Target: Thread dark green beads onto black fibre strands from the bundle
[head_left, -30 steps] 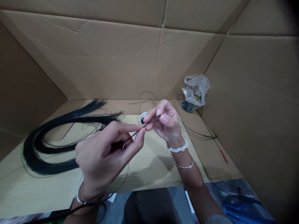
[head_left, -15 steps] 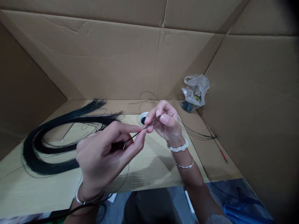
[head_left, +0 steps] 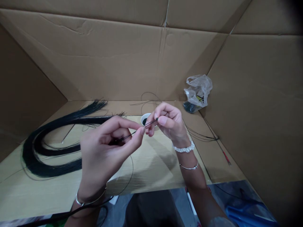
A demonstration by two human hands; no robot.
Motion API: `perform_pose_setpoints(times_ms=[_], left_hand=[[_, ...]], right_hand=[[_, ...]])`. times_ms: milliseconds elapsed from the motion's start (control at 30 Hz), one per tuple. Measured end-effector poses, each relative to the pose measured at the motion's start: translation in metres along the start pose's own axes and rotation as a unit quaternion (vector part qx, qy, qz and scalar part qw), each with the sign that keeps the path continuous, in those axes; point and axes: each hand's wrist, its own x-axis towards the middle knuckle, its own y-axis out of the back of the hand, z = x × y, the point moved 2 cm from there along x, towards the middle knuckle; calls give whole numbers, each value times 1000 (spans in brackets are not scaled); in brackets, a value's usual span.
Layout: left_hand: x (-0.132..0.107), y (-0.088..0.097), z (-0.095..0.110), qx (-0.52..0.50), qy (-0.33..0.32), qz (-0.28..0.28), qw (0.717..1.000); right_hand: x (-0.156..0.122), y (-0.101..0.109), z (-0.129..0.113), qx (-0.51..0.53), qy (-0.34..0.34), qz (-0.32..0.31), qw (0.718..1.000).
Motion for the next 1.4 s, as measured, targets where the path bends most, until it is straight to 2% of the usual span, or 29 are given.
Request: perform_pose_setpoints(times_ms=[233,500,733,1067,1400], left_hand=[[1,-2,-4,-13,21,26,999],[2,-4,-5,-18,14,-10,1000],[1,-3,-3,31,-4,-21,999],[2,-1,0,29,-12,-35,999],[3,-1,0,39,-16,-43,998]], right_hand=[[1,-4,3,12,-20,34,999],[-2,-8,-5,-77,-18,77,994],[-4,-8,-6,-111,3,61,992],[-6,-5,-9,-126,30,36,991],[-7,-4,-11,-146,25,29,988]])
